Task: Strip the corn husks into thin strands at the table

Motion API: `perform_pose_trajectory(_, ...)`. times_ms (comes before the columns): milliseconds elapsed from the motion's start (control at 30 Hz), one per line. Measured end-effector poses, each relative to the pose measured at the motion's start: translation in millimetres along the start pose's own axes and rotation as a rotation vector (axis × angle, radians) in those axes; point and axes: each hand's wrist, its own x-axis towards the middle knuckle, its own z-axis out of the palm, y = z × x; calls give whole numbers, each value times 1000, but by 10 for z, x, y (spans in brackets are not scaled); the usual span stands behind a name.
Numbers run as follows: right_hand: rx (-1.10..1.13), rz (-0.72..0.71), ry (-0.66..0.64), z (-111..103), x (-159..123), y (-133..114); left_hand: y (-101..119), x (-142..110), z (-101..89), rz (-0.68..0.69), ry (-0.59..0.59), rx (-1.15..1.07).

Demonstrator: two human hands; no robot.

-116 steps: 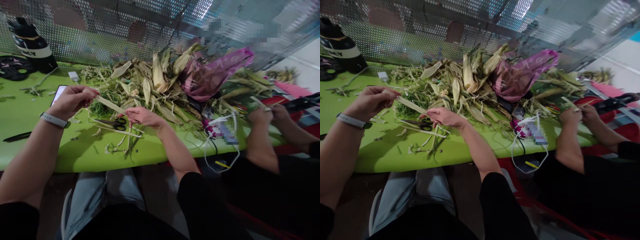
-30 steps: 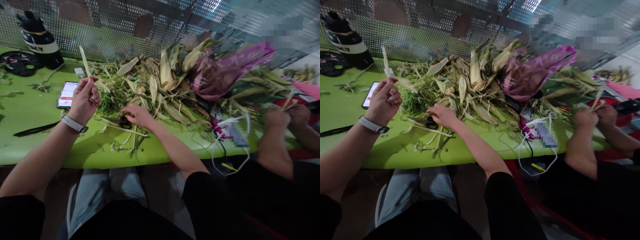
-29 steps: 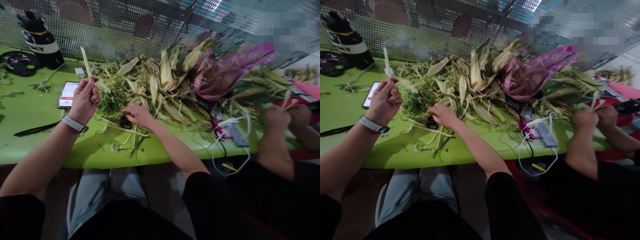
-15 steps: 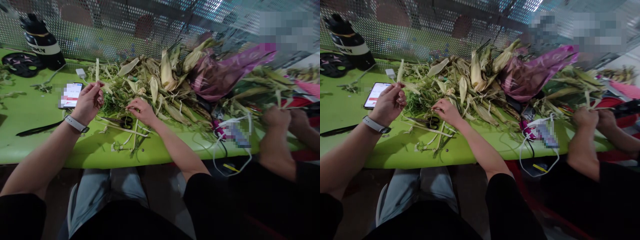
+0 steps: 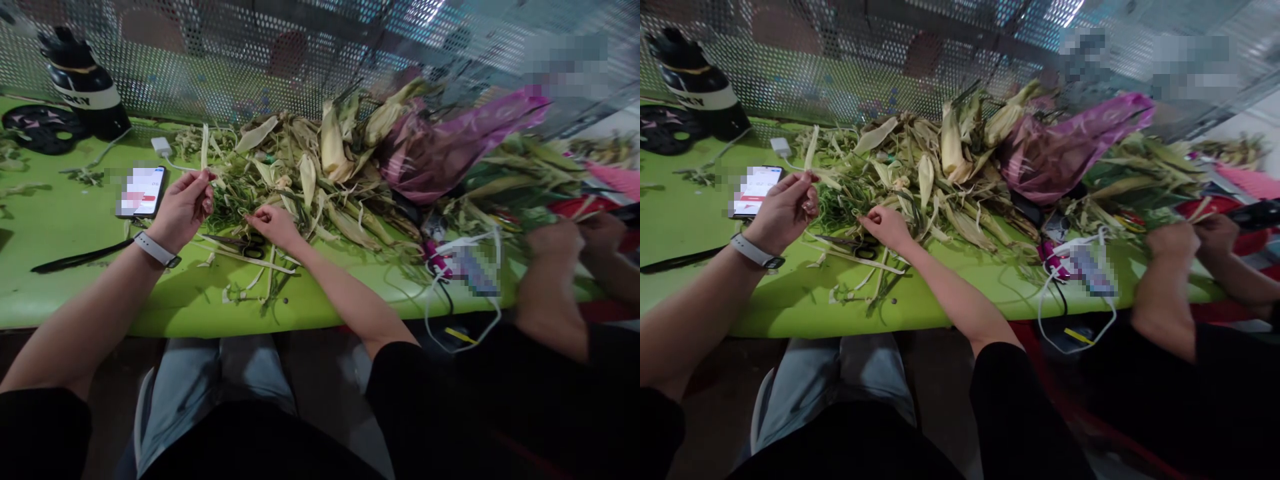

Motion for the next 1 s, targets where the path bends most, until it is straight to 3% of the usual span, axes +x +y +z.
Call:
perform_pose_trajectory(133,143,112,-2,56,35,-2,-19,-5,15,-20,17,-17)
perform_pose_trajectory(300,453,176,-38,-41,53,-41,-51,-5,24,-27,10,3)
perform_pose_trajectory(433,421,197,-14,-58,46,-47,-77,-2,8,-34,7,9)
perform_pose_trajectory(533,460,246,-101,-20,42,-39,-94,-2,-7,-38,-3,-3)
perform_pose_trajectory(733,858,401,-246,-27,32,-97,-95,-30,7,-84,-10,-4)
perform_pose_trajectory(833,1041,404,-307,-101,25,-161,-107,-36,5,-100,-22,-11)
perform_pose_trajectory(1000,1082,384,-299,-283,35,-315,-172,-20,-23,-116,-41,-14)
